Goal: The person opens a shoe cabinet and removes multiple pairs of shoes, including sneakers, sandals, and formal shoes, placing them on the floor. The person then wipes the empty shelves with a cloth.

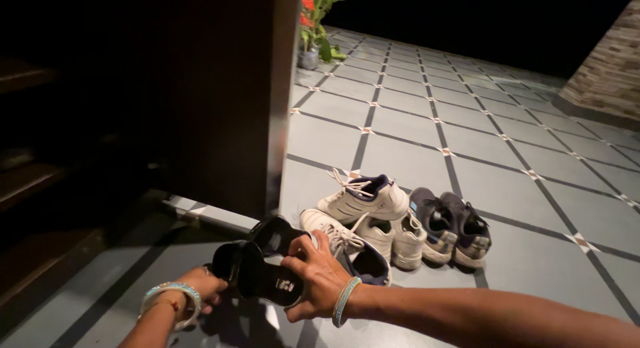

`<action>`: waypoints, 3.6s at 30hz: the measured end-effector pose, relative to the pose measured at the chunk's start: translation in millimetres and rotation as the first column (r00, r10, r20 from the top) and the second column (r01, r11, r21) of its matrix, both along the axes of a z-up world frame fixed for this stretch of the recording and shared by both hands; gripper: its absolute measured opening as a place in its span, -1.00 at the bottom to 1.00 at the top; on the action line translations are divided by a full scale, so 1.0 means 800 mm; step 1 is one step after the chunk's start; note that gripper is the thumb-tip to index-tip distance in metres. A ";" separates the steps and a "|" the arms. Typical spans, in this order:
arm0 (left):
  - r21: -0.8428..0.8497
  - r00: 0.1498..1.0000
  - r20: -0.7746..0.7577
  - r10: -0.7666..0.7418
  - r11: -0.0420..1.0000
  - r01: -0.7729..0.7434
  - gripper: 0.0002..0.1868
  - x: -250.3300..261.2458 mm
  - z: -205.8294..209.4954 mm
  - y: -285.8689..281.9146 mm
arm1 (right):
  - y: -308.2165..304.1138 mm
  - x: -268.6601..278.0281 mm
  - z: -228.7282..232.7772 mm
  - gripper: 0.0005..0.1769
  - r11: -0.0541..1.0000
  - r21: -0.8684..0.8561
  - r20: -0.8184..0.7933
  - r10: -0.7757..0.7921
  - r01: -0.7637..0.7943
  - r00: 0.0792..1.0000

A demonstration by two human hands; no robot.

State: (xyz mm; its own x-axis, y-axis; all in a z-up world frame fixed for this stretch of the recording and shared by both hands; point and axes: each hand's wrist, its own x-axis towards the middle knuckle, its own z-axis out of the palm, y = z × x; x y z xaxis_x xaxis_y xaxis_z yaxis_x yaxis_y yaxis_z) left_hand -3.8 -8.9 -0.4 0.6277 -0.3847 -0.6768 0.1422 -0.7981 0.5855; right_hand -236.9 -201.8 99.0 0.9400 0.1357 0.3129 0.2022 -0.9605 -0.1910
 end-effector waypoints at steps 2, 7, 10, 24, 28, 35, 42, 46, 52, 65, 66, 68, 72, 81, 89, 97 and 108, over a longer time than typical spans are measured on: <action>-0.038 1.000 -0.014 0.005 0.999 -0.006 -0.52 -0.010 0.000 -0.023 | -0.009 -0.007 -0.014 -0.06 1.000 -0.008 0.015 -0.010 0.010 1.000; 0.009 0.998 0.038 -0.039 0.999 0.039 -0.09 -0.048 0.003 -0.053 | -0.019 -0.025 -0.042 0.04 1.000 0.003 -0.025 0.009 -0.009 1.000; 0.027 0.999 0.043 -0.022 0.999 0.021 0.05 -0.064 0.007 -0.059 | -0.014 -0.033 -0.056 -0.02 0.995 0.045 -0.081 -0.080 0.084 0.994; 0.064 0.977 -0.003 -0.212 0.975 0.212 -0.05 -0.073 -0.029 -0.082 | -0.055 -0.060 -0.063 0.04 0.972 -0.079 -0.328 -0.235 0.221 0.915; 0.014 0.943 0.105 -0.316 0.948 0.317 -0.03 -0.070 -0.070 -0.098 | -0.090 -0.054 -0.054 0.03 0.946 -0.298 -0.293 -0.220 0.130 0.930; 0.091 0.910 0.015 -0.415 0.907 0.412 -0.33 -0.096 -0.039 -0.125 | -0.102 -0.071 -0.035 0.04 0.911 -0.400 -0.369 -0.263 0.104 0.891; -0.019 0.894 -0.044 -0.445 0.895 0.445 -0.21 -0.108 -0.033 -0.119 | -0.093 -0.111 -0.058 -0.38 0.903 -0.430 -0.557 -0.273 0.009 0.784; -0.015 0.845 0.145 -0.515 0.852 0.523 -0.05 -0.115 -0.049 -0.138 | -0.096 -0.097 -0.055 -0.58 0.842 -0.539 -0.636 -0.393 -0.018 0.664; 0.102 0.720 0.241 -0.651 0.754 0.648 -0.04 -0.135 -0.041 -0.165 | -0.101 -0.086 -0.049 -0.66 0.786 -0.615 -0.575 -0.401 -0.054 0.713; 0.323 0.522 0.338 -0.783 0.618 0.717 -0.09 -0.160 0.019 -0.133 | -0.088 -0.030 -0.049 -0.70 0.887 -0.433 -0.414 -0.356 0.163 0.837; 0.340 0.547 0.310 -0.778 0.628 0.700 -0.12 -0.164 0.029 -0.129 | -0.090 -0.025 -0.046 -0.65 0.893 -0.418 -0.385 -0.339 0.165 0.859; 0.371 0.596 0.256 -0.761 0.647 0.667 -0.16 -0.169 0.051 -0.115 | -0.090 -0.016 -0.039 -0.63 0.895 -0.413 -0.375 -0.338 0.171 0.863; 0.423 0.602 0.262 -0.755 0.650 0.631 -0.32 -0.155 0.081 -0.085 | -0.069 0.010 -0.026 -0.73 0.873 -0.455 -0.473 -0.403 0.174 0.783; 0.523 0.703 0.259 -0.663 0.708 0.475 -0.36 -0.109 0.090 0.009 | 0.002 0.061 -0.006 -0.77 0.882 -0.466 -0.504 -0.334 0.075 0.797; 0.551 0.774 0.290 -0.564 0.759 0.347 -0.31 -0.093 0.124 0.052 | 0.078 0.114 0.039 -0.72 0.922 -0.385 -0.460 -0.233 0.043 0.857; 0.294 0.678 0.680 -0.278 0.951 0.095 -0.50 -0.011 0.190 0.105 | 0.139 0.170 0.098 -0.77 0.954 -0.297 -0.306 -0.146 0.052 0.941; 0.111 0.449 0.892 0.044 0.943 -0.313 -0.71 0.025 0.291 0.190 | 0.211 0.226 0.177 -0.47 0.993 0.016 0.021 0.120 -0.121 0.992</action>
State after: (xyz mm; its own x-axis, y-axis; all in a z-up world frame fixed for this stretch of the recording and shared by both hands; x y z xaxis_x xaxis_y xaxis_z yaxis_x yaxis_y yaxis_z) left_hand 15.9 142.7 232.3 0.9688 -0.1121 0.2211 -0.1760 -0.9392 0.2948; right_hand -56.1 -32.7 240.9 0.9106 0.2421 0.3350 0.3204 -0.9255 -0.2021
